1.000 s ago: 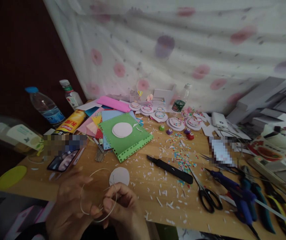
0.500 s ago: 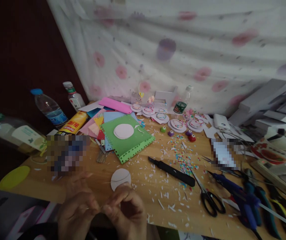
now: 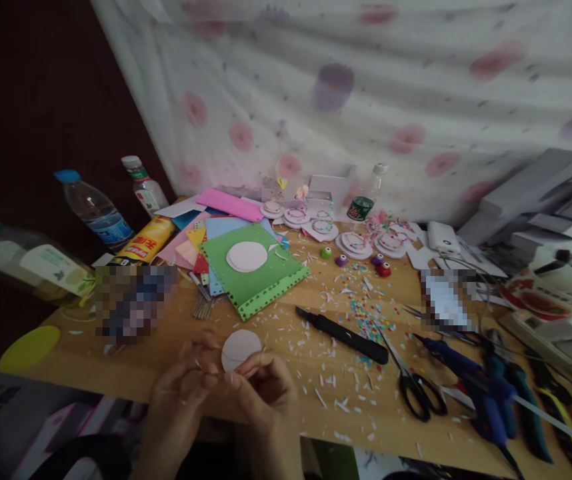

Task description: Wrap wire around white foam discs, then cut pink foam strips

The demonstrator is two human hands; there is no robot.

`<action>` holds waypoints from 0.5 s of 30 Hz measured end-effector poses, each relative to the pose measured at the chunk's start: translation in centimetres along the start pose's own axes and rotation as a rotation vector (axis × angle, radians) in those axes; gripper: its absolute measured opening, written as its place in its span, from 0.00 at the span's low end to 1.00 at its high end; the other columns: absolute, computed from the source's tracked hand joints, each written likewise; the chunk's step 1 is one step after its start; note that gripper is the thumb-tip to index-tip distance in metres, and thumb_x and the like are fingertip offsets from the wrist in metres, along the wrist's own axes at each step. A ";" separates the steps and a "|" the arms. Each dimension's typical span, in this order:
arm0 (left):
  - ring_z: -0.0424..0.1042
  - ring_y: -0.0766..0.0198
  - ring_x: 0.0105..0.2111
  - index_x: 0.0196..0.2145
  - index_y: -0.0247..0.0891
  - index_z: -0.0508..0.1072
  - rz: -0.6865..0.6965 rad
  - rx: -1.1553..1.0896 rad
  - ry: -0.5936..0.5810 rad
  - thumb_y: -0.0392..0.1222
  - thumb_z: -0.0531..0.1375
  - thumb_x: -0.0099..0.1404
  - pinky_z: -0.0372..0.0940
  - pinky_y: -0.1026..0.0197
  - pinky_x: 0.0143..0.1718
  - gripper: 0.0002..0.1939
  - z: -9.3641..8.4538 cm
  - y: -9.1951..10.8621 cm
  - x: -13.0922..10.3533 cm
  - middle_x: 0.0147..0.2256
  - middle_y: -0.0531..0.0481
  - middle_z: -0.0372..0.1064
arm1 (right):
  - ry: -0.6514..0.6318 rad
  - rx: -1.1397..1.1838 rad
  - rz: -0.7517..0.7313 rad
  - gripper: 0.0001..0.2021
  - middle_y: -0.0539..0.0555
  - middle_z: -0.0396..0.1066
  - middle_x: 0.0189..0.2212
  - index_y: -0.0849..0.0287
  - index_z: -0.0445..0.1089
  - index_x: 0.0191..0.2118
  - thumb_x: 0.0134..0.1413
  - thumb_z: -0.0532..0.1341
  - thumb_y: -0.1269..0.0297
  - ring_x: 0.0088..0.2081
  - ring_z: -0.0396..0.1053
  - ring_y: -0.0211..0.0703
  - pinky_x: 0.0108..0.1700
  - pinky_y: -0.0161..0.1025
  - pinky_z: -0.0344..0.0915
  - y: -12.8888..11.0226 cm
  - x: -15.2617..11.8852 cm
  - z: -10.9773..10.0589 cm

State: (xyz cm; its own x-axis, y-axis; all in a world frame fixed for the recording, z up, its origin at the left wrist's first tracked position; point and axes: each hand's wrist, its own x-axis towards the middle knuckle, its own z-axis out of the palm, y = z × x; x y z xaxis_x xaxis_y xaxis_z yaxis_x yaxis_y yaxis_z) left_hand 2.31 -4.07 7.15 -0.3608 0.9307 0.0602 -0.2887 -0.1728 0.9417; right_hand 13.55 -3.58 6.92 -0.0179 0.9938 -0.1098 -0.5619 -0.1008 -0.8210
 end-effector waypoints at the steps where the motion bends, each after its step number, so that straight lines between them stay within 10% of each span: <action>1: 0.70 0.56 0.46 0.22 0.42 0.79 -0.040 -0.046 0.021 0.53 0.75 0.50 0.69 0.61 0.45 0.15 0.1 -0.1 0.0 0.37 0.49 0.69 | -0.030 0.049 0.065 0.12 0.46 0.69 0.21 0.55 0.76 0.26 0.43 0.78 0.60 0.23 0.62 0.35 0.27 0.33 0.60 0.1 0.2 -0.2; 7: 0.72 0.62 0.36 0.25 0.40 0.81 -0.129 -0.086 -0.026 0.52 0.74 0.53 0.70 0.61 0.40 0.13 -0.3 -0.8 0.0 0.34 0.51 0.67 | 0.014 0.223 0.278 0.15 0.44 0.67 0.20 0.57 0.73 0.27 0.40 0.80 0.61 0.21 0.60 0.30 0.25 0.29 0.60 0.1 0.4 -0.5; 15: 0.70 0.59 0.38 0.28 0.42 0.83 0.173 0.290 -0.115 0.45 0.71 0.58 0.71 0.61 0.39 0.06 -1.6 -0.4 0.3 0.34 0.49 0.66 | -0.016 0.354 0.389 0.16 0.43 0.66 0.19 0.58 0.71 0.27 0.39 0.79 0.66 0.19 0.56 0.28 0.22 0.26 0.55 -0.9 0.1 -0.1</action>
State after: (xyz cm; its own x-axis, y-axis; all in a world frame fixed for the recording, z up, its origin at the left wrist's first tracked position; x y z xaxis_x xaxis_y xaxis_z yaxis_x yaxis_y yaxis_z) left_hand 0.85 -4.23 6.25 -0.2750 0.9288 0.2485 0.0377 -0.2478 0.9681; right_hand 14.14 -3.40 7.56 -0.2915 0.8871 -0.3580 -0.7562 -0.4429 -0.4818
